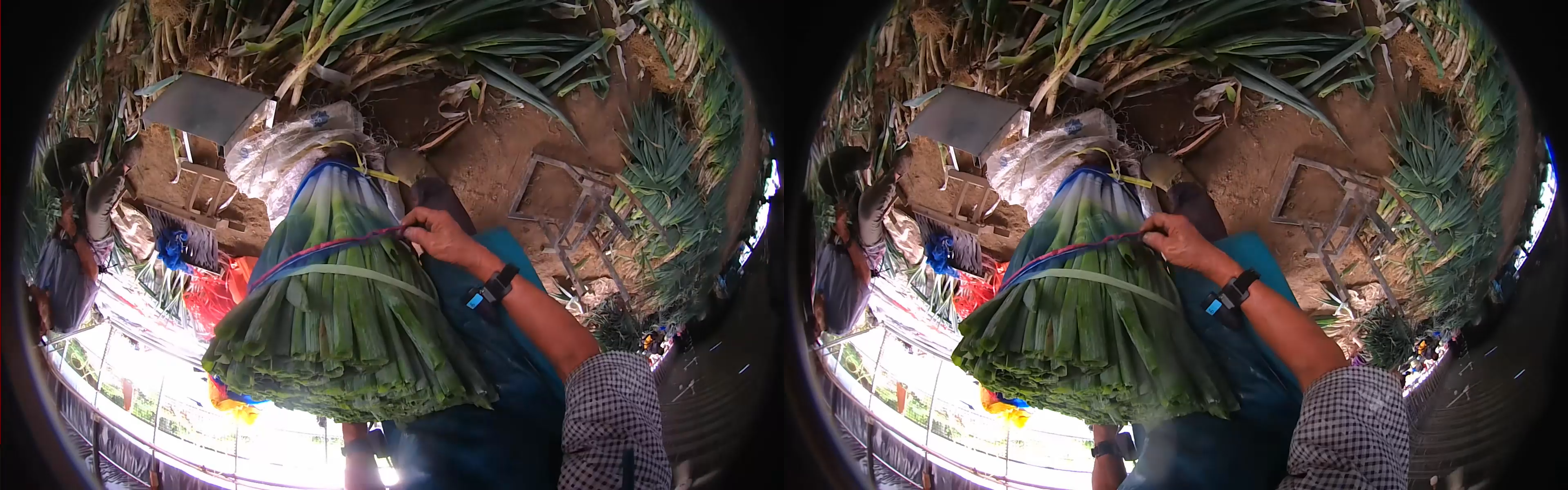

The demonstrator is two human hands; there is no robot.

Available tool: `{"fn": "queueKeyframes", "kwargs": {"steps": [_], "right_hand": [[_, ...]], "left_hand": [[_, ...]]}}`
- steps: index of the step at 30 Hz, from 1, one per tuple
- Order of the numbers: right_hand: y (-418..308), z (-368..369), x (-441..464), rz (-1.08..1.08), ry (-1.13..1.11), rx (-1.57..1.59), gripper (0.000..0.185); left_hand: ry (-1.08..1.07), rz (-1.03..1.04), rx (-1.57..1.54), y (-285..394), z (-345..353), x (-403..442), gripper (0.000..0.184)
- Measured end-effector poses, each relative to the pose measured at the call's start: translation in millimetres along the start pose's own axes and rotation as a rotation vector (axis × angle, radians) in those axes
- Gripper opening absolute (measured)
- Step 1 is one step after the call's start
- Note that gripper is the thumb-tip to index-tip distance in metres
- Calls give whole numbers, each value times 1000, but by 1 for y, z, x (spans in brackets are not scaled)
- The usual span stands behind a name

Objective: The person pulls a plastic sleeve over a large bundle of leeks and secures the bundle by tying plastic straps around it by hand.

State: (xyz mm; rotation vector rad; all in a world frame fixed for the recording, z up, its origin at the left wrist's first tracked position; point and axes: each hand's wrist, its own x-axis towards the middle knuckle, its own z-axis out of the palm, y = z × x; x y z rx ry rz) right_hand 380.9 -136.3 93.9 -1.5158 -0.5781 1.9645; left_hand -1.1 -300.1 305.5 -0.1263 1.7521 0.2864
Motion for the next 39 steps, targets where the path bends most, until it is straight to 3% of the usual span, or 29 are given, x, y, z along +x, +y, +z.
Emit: {"fn": "queueKeyframes", "kwargs": {"steps": [5,7,13,19,22,24,28,29,32,34,36,38,39], "right_hand": [[-2,14,-40,125,85,194,19],[-9,35,-77,111,100,16,21],[-61,70,-119,68,176,-116,22],[-40,96,-101,-315,168,-258,22],[-47,111,-94,-281,168,-144,28],[-63,110,-103,-197,172,-362,29],[-52,93,-129,-130,51,-26,30],[-94,121,-148,-140,50,-12,29],[-112,131,-149,-46,-14,-4,36],[-56,67,-113,-43,-139,-250,41],[-106,93,-142,103,-204,-49,46],[-91,74,-118,198,-299,149,46],[-96,69,-116,211,-340,5,46]], "left_hand": [[14,-7,-31,-8,-7,-5,25],[9,3,-52,-13,-9,-5,26],[-83,83,-177,-27,-12,24,27],[-205,252,-419,-34,-34,61,27],[-264,393,-582,-35,-47,75,28],[-293,482,-689,-37,-57,80,28],[-304,621,-850,-34,-66,87,29],[-294,652,-886,-30,-67,89,29],[-202,677,-837,-27,-70,80,30],[-122,680,-765,-26,-66,71,31],[-49,683,-671,-21,-62,64,32],[3,705,-595,-14,-58,62,33],[25,708,-574,-12,-57,59,33]]}}
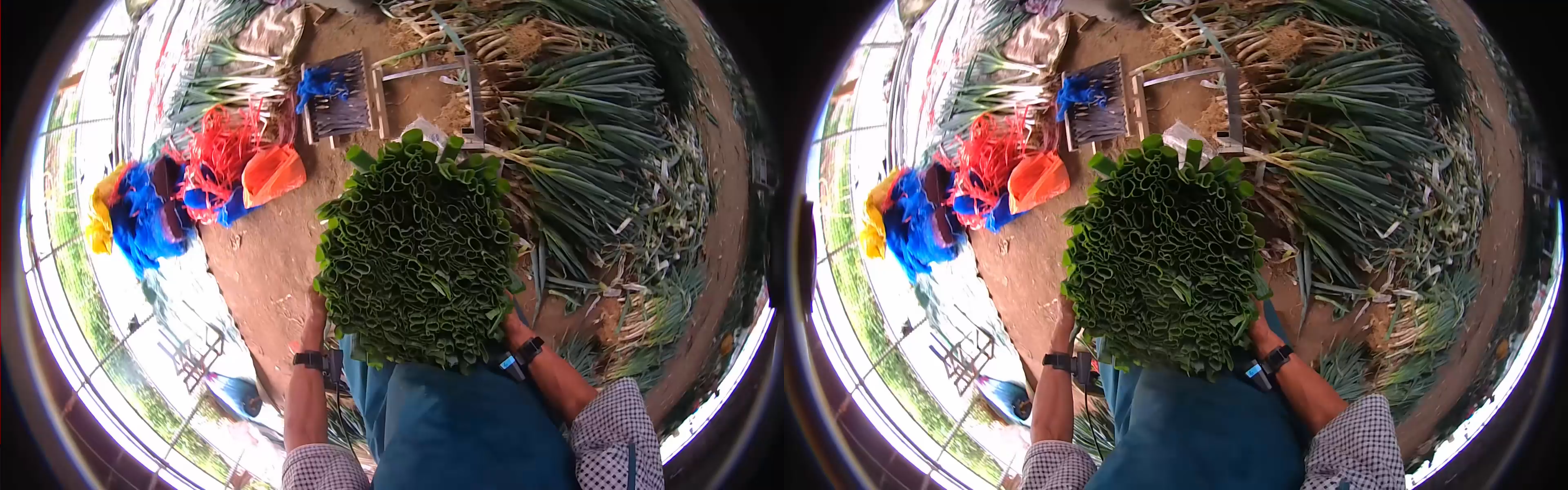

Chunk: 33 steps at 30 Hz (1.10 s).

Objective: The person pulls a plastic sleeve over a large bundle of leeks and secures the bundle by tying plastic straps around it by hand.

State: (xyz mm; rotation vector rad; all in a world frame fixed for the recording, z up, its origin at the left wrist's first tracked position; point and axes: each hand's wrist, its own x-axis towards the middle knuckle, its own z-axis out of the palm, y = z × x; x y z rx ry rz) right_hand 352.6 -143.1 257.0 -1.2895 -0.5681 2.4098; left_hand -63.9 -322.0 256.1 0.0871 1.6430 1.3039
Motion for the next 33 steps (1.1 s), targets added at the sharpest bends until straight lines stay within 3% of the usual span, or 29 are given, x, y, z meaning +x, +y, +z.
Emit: {"fn": "queueKeyframes", "kwargs": {"steps": [7,9,12,15,20,21,24,27,31,33], "right_hand": [[2,-11,9,243,40,-333,47],[-10,-6,11,275,22,-567,47],[-34,-1,-5,298,-12,-1025,47],[-63,6,-14,331,-88,-1484,47],[-102,17,-15,408,-213,-2012,46],[-108,18,-14,430,-238,-2092,46],[-117,30,-10,500,-284,-2253,46],[-125,47,-9,585,-294,-2365,46],[-128,62,-8,656,-290,-2440,46],[-130,65,-9,686,-284,-2466,46]], "left_hand": [[54,-21,53,-23,-4,2,34],[62,-68,18,-48,-13,10,31],[25,-151,-31,-17,-4,-7,31],[-69,9,-228,-4,-17,-25,32],[614,53,-490,-79,-54,-52,25],[662,20,-556,-110,-51,-60,25],[721,-144,-726,-182,-11,-87,28],[536,-290,-772,-215,85,-94,36],[591,-226,-578,-194,132,-67,46],[601,-212,-575,-189,130,-55,33]]}}
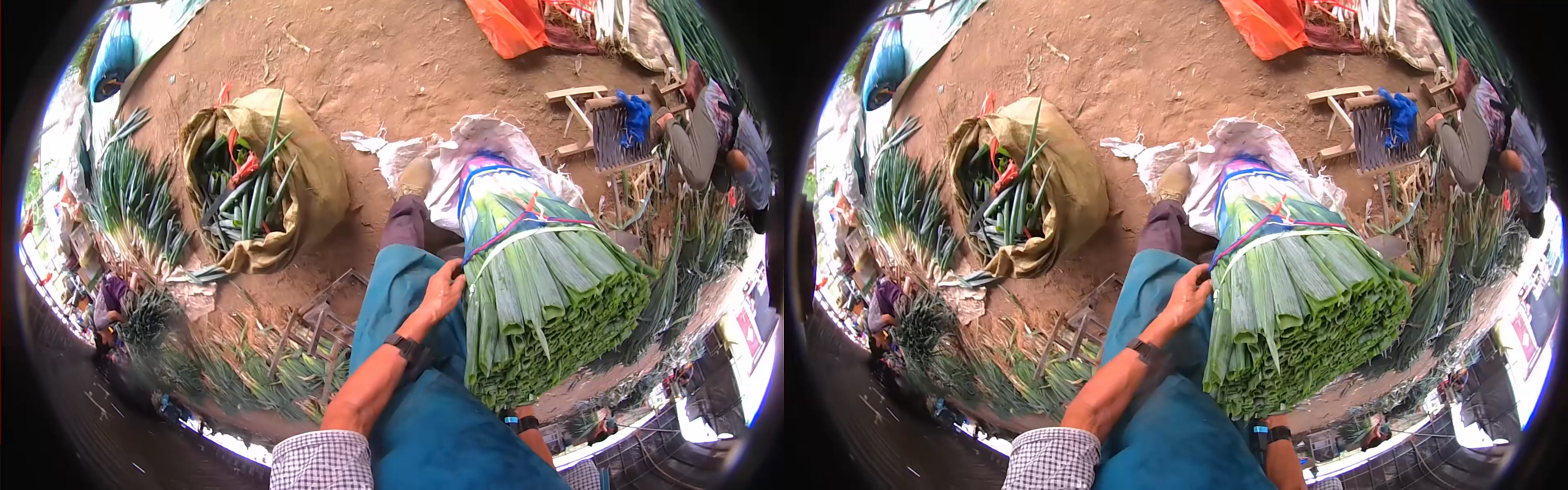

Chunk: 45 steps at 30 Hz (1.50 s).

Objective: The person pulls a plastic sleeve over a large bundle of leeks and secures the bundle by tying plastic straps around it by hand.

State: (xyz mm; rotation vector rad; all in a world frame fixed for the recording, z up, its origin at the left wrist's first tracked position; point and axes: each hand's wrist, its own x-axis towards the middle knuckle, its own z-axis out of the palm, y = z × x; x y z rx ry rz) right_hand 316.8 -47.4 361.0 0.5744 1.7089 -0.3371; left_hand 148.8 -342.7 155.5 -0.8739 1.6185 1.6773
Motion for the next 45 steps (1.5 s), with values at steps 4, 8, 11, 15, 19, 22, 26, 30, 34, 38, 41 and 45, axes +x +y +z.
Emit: {"fn": "queueKeyframes", "kwargs": {"steps": [4,8,11,15,19,22,26,30,34,38,41,45], "right_hand": [[-2,-2,-5,19,-22,-41,45],[-3,-1,-8,21,-36,-72,45],[-3,0,-6,6,-33,-96,45],[-3,4,-6,-27,-29,-115,45],[2,11,-5,-80,-11,-136,45],[8,19,-1,-142,12,-153,45],[16,35,8,-249,59,-208,45],[40,66,35,-371,133,-353,44],[54,74,54,-531,229,-495,39],[5,28,6,-262,217,238,34],[40,67,35,-428,246,-33,34],[20,57,16,-180,133,198,35]], "left_hand": [[41,43,44,-18,2,17,16],[-19,-89,-332,-38,1,25,16],[-122,-229,-675,-25,-7,9,17],[-193,-286,-665,28,-31,-67,20],[-195,-228,-465,42,-28,-73,19],[-110,-170,-248,34,-18,-69,17],[63,-78,32,31,-20,-71,21],[125,44,326,54,-17,-79,31],[77,196,216,7,-22,-68,25],[-63,169,253,51,-21,-75,22],[-205,331,897,116,-26,-97,25],[-114,103,719,130,-66,-27,35]]}}
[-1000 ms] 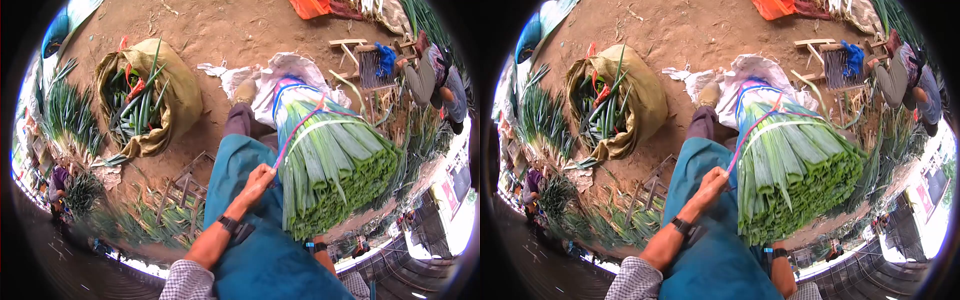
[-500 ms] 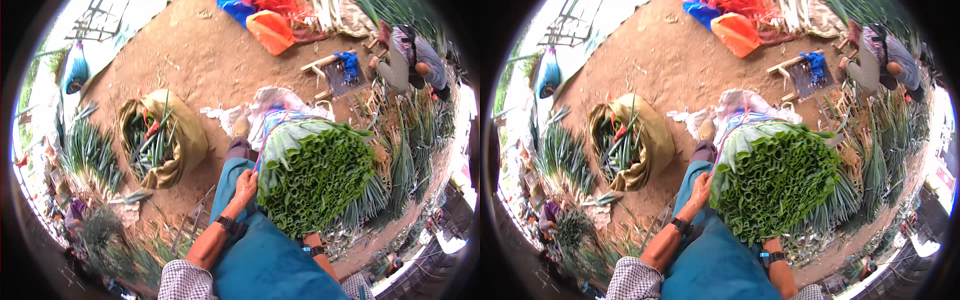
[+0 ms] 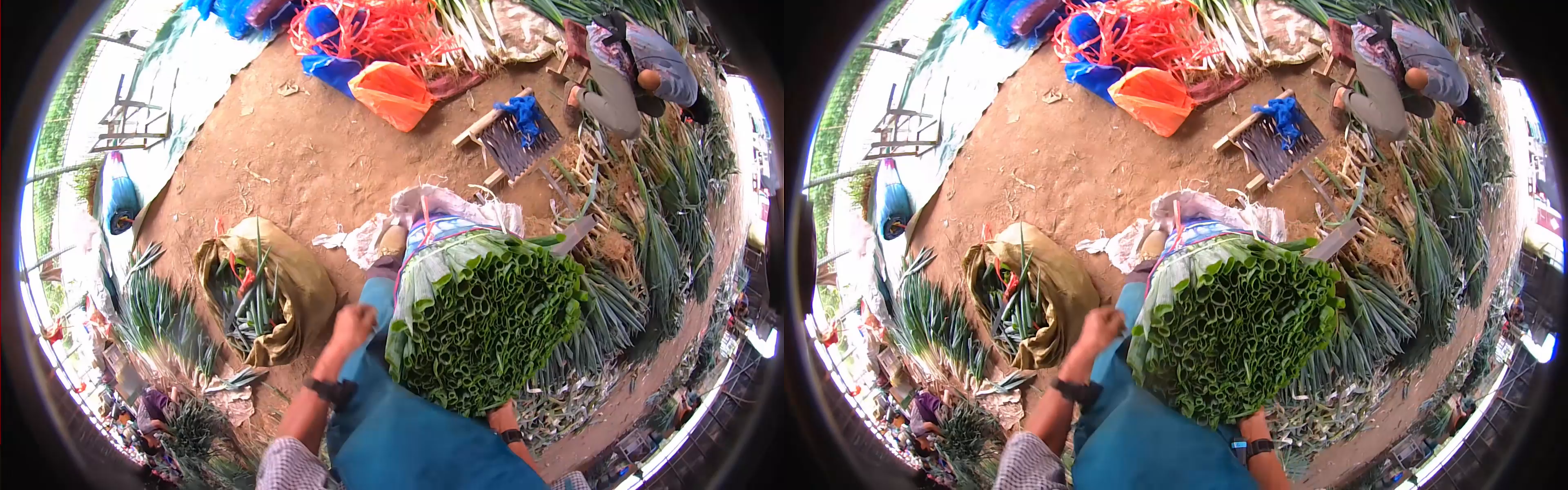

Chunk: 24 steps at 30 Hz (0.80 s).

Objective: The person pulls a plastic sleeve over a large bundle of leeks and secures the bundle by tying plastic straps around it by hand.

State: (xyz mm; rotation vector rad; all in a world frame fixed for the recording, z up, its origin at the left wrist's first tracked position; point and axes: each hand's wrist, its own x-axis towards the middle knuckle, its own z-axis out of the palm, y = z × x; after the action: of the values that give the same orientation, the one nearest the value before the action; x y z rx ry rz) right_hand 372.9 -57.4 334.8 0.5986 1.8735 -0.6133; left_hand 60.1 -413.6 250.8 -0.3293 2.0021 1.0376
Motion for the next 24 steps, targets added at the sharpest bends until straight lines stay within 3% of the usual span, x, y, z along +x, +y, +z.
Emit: {"fn": "queueKeyframes", "kwargs": {"steps": [5,7,9,14,17,21,24], "right_hand": [[-9,11,-6,106,-38,89,35],[-8,14,-7,138,-52,108,36],[-8,17,-9,159,-66,133,36],[-9,11,-10,193,-77,159,37],[-11,7,-5,201,-80,172,38],[-14,-4,0,216,-85,189,38],[-15,-12,1,229,-83,207,39]], "left_hand": [[-232,136,-61,74,-10,155,49],[-448,4,40,104,7,192,59],[-540,7,-66,123,31,196,58],[-236,-23,-481,119,47,188,33],[-338,129,-804,114,32,187,30],[-366,240,-999,172,24,151,30],[-397,262,-949,189,21,130,33]]}}
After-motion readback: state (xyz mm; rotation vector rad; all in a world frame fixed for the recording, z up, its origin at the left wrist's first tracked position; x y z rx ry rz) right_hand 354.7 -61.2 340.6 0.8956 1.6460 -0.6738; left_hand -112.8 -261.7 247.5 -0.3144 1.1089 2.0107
